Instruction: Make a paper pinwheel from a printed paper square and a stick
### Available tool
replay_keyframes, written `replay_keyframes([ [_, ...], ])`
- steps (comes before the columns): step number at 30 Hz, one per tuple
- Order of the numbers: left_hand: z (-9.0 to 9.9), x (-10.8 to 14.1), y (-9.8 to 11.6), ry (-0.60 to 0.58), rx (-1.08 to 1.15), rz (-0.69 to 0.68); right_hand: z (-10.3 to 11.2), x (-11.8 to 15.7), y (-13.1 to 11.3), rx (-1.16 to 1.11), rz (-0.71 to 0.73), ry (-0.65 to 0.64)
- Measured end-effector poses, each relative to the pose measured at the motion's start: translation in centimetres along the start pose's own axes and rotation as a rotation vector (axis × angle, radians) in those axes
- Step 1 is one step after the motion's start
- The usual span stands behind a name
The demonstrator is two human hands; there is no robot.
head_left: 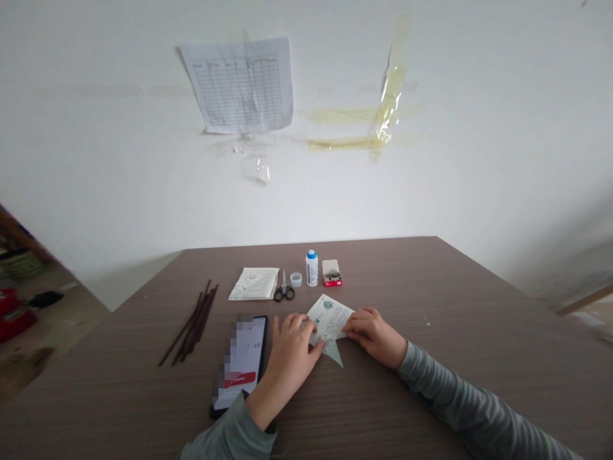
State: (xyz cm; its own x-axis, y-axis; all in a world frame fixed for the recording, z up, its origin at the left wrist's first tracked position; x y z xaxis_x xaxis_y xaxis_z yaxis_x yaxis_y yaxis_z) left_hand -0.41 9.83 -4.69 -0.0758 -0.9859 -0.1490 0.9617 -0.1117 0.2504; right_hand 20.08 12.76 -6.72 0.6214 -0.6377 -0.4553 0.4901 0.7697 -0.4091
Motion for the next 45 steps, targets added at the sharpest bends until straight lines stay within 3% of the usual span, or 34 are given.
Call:
replay_keyframes([
  [11,-0.4,0.1,0.2,-0.041,-0.020,0.038,0.5,0.5,1.1,0.063,-0.131,0.108],
  [22,-0.7,0.0,0.7,-0.051,0.019,-0.018,1.4,0.2,-0.4,0.144,-0.087,0.110],
  [29,-1.1,0.1,1.2,-0.056,0.036,-0.040,0.7,0.3,0.1,0.169,-0.110,0.074],
  [45,-0.2,0.4,2.6,-0.140,-0.004,-0.019,-0.1,0.7,-0.1,0.335,0.017,0.134],
])
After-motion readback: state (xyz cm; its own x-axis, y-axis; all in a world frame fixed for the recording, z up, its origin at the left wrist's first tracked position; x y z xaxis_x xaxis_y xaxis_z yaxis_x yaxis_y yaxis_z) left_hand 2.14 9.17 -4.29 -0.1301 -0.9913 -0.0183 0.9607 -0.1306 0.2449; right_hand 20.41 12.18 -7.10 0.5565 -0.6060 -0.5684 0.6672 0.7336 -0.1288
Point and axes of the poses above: each hand's wrist, its own x-axis away from the middle knuckle, its own z-axis out of the back of the hand, y = z × x, the point moved 10 cm from there along -x, towards the middle knuckle, and after that the axes turned 11 degrees about z, right-handed, at the moved point
